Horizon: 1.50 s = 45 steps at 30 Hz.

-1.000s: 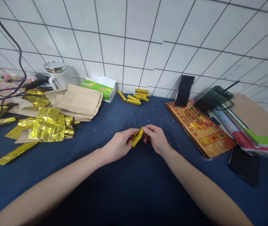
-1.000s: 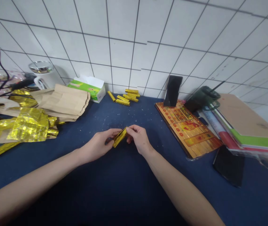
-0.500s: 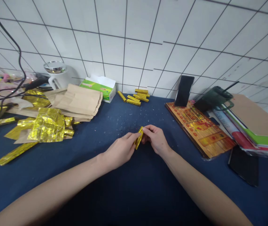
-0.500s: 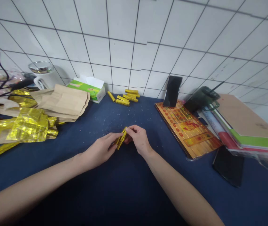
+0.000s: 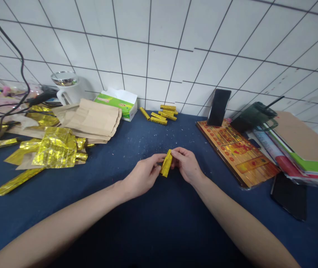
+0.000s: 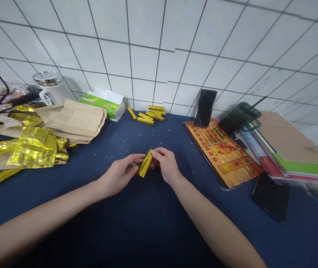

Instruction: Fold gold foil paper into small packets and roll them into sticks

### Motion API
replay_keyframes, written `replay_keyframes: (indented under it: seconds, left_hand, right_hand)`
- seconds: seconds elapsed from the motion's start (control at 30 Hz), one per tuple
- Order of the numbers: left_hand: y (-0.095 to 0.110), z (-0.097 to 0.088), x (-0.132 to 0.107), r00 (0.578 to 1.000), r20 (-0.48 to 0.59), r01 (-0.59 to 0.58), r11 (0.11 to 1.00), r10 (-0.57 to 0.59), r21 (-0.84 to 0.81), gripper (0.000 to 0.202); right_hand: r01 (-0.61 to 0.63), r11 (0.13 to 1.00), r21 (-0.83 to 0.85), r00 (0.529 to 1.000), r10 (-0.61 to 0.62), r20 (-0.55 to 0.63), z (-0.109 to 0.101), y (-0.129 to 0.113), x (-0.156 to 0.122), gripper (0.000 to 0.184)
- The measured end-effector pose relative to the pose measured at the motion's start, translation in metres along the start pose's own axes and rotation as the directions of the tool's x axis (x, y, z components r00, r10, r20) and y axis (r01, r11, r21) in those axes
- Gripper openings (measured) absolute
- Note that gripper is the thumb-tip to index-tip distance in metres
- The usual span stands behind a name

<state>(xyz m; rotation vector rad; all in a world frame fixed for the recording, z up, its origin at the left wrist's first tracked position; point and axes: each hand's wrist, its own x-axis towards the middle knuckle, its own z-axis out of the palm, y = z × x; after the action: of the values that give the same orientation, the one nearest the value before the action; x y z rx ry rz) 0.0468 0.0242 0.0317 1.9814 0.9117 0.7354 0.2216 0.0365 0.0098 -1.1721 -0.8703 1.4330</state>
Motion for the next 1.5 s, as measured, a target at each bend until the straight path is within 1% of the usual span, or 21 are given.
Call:
replay_keyframes:
  seconds: [0.1,0.2,0.27,0.37,0.47,0.53,0.6,0.67,0.7,0.77,0.83,0.93,1.07,1.2,1.27,1.37,1.43,1.5]
  left_hand:
    - [0.003,-0.003,0.003,0.999,0.051,0.023,0.992,-0.017,-0.123,0.039]
    - [0.004,-0.004,0.003,0.996,0.089,0.021,0.993,-0.01,-0.12,0.045]
    - [0.003,-0.004,0.002,0.996,0.086,0.018,0.995,-0.01,-0.097,0.047]
    - [0.001,-0.003,0.001,0.997,0.081,0.008,0.996,0.0,-0.09,0.042]
    - [0.001,-0.003,0.001,0.998,0.062,0.043,0.989,-0.034,-0.144,0.035]
    - [0.001,-0.004,0.003,0.995,0.012,0.102,0.974,-0.102,-0.203,0.036]
    - [0.001,-0.004,0.005,0.985,-0.02,0.158,0.948,-0.17,-0.276,0.039]
    - [0.0,-0.004,0.007,0.978,0.018,0.202,0.916,-0.208,-0.346,0.037]
    - [0.0,-0.004,0.008,0.974,0.051,0.222,0.899,-0.22,-0.378,0.032]
    - [-0.001,-0.003,0.009,0.963,0.111,0.27,0.865,-0.246,-0.423,0.021]
    - [-0.001,-0.002,0.01,0.95,0.15,0.313,0.833,-0.275,-0.456,0.015]
    - [-0.001,-0.003,0.011,0.939,0.186,0.344,0.796,-0.289,-0.498,0.014]
    - [-0.001,-0.002,0.011,0.939,0.182,0.344,0.749,-0.293,-0.567,0.017]
    - [0.002,0.003,0.01,0.915,0.227,0.4,0.681,-0.333,-0.614,0.015]
    - [0.003,0.005,0.009,0.906,0.236,0.418,0.653,-0.351,-0.631,0.014]
    - [0.003,0.004,0.01,0.91,0.188,0.395,0.639,-0.369,-0.66,0.014]
    - [0.0,0.001,0.012,0.915,0.117,0.355,0.634,-0.385,-0.687,0.016]
    - [-0.004,-0.004,0.014,0.91,0.033,0.308,0.621,-0.413,-0.721,0.018]
  right_hand:
    - [-0.029,0.999,0.014,0.999,0.029,0.014,-0.002,0.0,0.001,0.018]
    - [-0.043,0.999,0.021,0.999,0.043,0.025,-0.004,0.0,0.002,0.019]
    - [-0.043,0.999,0.024,0.999,0.043,0.03,-0.004,0.0,0.002,0.019]
    - [-0.037,0.999,0.028,0.999,0.036,0.041,-0.003,-0.001,0.001,0.019]
    - [-0.044,0.999,0.019,0.996,0.042,0.076,-0.002,-0.005,-0.001,0.018]
    - [-0.066,0.998,-0.024,0.986,0.069,0.154,-0.003,-0.007,-0.002,0.017]
    - [-0.075,0.994,-0.085,0.959,0.095,0.268,-0.005,-0.008,-0.003,0.017]
    - [-0.066,0.988,-0.14,0.922,0.114,0.37,-0.007,-0.009,-0.004,0.017]
    - [-0.059,0.985,-0.161,0.906,0.121,0.405,-0.008,-0.009,-0.004,0.017]
    - [-0.049,0.979,-0.197,0.885,0.135,0.446,-0.009,-0.008,-0.004,0.017]
    - [-0.041,0.974,-0.223,0.874,0.143,0.465,-0.008,-0.008,-0.005,0.016]
    - [-0.023,0.97,-0.243,0.872,0.138,0.469,-0.007,-0.009,-0.006,0.015]
    - [0.003,0.972,-0.237,0.881,0.109,0.46,-0.004,-0.009,-0.008,0.017]
    - [0.023,0.979,-0.204,0.897,0.07,0.437,-0.001,-0.009,-0.008,0.025]
    - [0.031,0.979,-0.2,0.91,0.055,0.411,0.0,-0.009,-0.008,0.026]
    - [0.031,0.987,-0.158,0.939,0.026,0.343,0.0,-0.007,-0.008,0.024]
    - [0.019,0.994,-0.108,0.956,0.014,0.293,-0.001,-0.006,-0.007,0.024]
    - [0.0,0.998,-0.069,0.965,0.018,0.262,-0.002,-0.005,-0.007,0.025]
